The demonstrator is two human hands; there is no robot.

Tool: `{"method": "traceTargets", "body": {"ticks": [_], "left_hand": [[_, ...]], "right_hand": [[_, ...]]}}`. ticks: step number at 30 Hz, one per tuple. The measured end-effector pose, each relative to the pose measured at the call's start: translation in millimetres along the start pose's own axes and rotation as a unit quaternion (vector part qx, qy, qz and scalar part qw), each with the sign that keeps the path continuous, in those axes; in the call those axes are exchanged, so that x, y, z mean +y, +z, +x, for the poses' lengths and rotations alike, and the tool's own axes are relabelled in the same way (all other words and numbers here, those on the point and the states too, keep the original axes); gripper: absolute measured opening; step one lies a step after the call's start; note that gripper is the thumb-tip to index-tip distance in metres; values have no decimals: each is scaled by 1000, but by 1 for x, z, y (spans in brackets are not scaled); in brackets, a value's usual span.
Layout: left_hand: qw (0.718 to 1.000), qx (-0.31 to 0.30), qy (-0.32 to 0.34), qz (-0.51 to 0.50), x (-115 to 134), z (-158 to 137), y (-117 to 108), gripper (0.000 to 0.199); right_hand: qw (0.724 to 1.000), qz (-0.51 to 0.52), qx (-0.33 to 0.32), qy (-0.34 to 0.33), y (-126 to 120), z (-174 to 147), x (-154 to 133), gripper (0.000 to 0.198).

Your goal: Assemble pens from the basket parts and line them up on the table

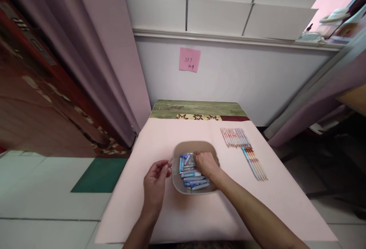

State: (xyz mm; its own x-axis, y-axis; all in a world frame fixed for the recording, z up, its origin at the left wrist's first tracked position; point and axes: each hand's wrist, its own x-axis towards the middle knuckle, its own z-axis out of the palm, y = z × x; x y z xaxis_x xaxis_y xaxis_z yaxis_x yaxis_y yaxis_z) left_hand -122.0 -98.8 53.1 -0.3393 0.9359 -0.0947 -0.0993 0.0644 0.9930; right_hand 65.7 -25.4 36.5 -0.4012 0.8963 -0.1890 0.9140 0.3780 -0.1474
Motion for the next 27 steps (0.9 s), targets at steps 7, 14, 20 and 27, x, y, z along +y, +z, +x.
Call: {"method": "traceTargets", "body": {"ticks": [7,14,20,27], "left_hand": [[995,-61,52,57,7,3,12,24],[884,-170,301,316,2,11,41,32],[921,-186,233,252,4,5,51,26],[989,-145,-26,6,7,1,40,23]], "right_hand": [[986,142,87,15,-22,-20,12,21],[919,373,127,-9,-15,-24,20,21],[851,512,112,-22,-8,-32,15,32],[823,508,246,61,-21,-47,40,37]]}}
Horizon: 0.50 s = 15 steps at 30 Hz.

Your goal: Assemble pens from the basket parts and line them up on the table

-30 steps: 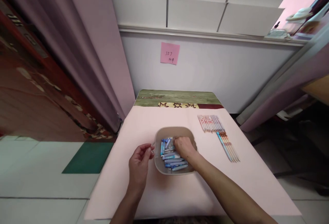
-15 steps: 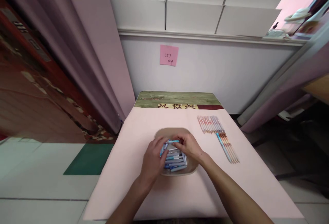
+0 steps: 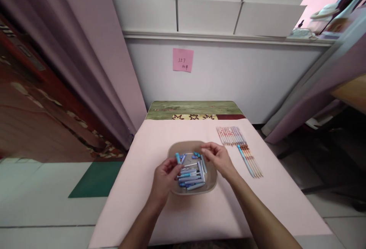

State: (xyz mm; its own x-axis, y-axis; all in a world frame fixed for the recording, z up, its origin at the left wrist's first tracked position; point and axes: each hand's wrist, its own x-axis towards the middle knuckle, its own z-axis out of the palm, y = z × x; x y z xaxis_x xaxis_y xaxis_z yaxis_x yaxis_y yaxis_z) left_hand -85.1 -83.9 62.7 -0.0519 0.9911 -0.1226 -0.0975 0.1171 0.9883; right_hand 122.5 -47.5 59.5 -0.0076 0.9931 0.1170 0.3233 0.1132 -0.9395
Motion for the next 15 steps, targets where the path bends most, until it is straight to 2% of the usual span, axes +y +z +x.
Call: {"method": "traceTargets", "body": {"ticks": [3,6,11,15], "left_hand": [[997,59,-15,-51,-5,-2,-9,28],[994,91,-7,-63,-8,-5,-10,32],[991,99,-8,-87,-3,-6,-7,33],[982,87,-60,-156,0,-5,-15,33]], "right_hand": [[993,-92,75,10,-23,3,6,33],[977,-187,103,11,-33,4,9,26],[951,-304,53,4,-21,7,9,21],[928,-372,9,2,-10,9,7,21]]}}
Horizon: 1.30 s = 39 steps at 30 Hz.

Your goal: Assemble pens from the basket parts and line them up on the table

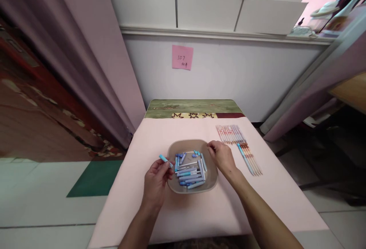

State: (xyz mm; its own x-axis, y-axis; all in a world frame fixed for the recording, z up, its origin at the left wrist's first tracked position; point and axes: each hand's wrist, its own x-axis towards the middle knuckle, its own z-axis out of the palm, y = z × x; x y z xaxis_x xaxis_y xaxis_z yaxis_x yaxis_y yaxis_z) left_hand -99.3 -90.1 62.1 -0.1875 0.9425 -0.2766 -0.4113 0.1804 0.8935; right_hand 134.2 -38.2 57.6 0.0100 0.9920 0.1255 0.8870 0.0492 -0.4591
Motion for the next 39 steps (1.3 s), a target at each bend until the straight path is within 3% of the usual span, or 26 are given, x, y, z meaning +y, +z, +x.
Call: {"method": "traceTargets", "body": {"ticks": [3,12,17,21,24,31,35,39], "left_hand": [[1000,10,-18,-17,1,-1,-4,34],[1000,-5,11,1,1,-7,2,28],[999,-7,-17,-33,2,-6,3,27],[999,-7,-26,-48,3,-7,3,28],[999,2,-19,-45,4,-7,3,29],[999,7,-4,-33,4,-6,0,31],[1000,12,0,-23,1,-5,-3,31],[1000,14,1,-15,0,-5,-2,29]], "right_hand": [[998,-39,-41,-26,4,0,-7,19],[971,-117,-171,-118,30,15,-25,17],[952,-156,-229,-128,49,22,-36,15],[939,-191,-261,-116,68,25,-43,32],[933,-204,-272,-119,77,26,-47,33],[935,-200,-257,-141,60,32,-38,33],[939,-180,-250,-153,44,34,-29,17],[934,-172,-268,-163,45,25,-29,15]]}}
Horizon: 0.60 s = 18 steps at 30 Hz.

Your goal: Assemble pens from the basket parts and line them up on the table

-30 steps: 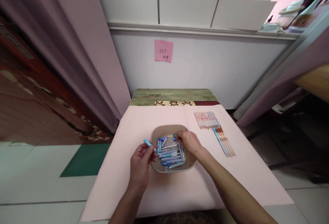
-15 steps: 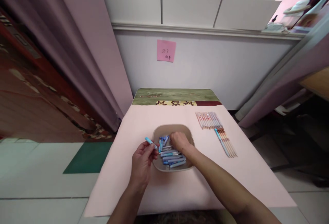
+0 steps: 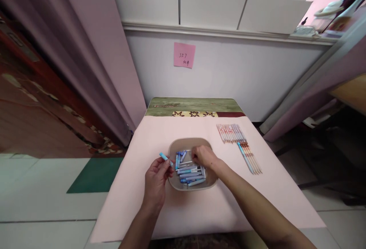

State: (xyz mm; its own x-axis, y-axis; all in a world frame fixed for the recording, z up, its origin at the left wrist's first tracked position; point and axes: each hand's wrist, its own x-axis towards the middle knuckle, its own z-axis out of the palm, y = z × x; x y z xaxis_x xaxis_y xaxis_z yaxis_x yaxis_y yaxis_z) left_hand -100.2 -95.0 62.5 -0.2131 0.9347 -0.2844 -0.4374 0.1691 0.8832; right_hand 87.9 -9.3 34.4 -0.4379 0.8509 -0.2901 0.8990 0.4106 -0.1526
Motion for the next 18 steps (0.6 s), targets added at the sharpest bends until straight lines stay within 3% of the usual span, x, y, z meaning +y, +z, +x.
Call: {"method": "traceTargets", "body": {"ticks": [7,12,18], "left_hand": [[1000,2,3,3,3,-3,-1,32],[1000,7,4,10,3,-6,-5,32],[1000,1,-2,13,-1,-6,3,29]], "right_hand": [[999,-24,-17,12,15,2,-6,32],[998,-29,10,49,9,1,0,30],[999,7,27,-25,0,-5,-20,19]]}}
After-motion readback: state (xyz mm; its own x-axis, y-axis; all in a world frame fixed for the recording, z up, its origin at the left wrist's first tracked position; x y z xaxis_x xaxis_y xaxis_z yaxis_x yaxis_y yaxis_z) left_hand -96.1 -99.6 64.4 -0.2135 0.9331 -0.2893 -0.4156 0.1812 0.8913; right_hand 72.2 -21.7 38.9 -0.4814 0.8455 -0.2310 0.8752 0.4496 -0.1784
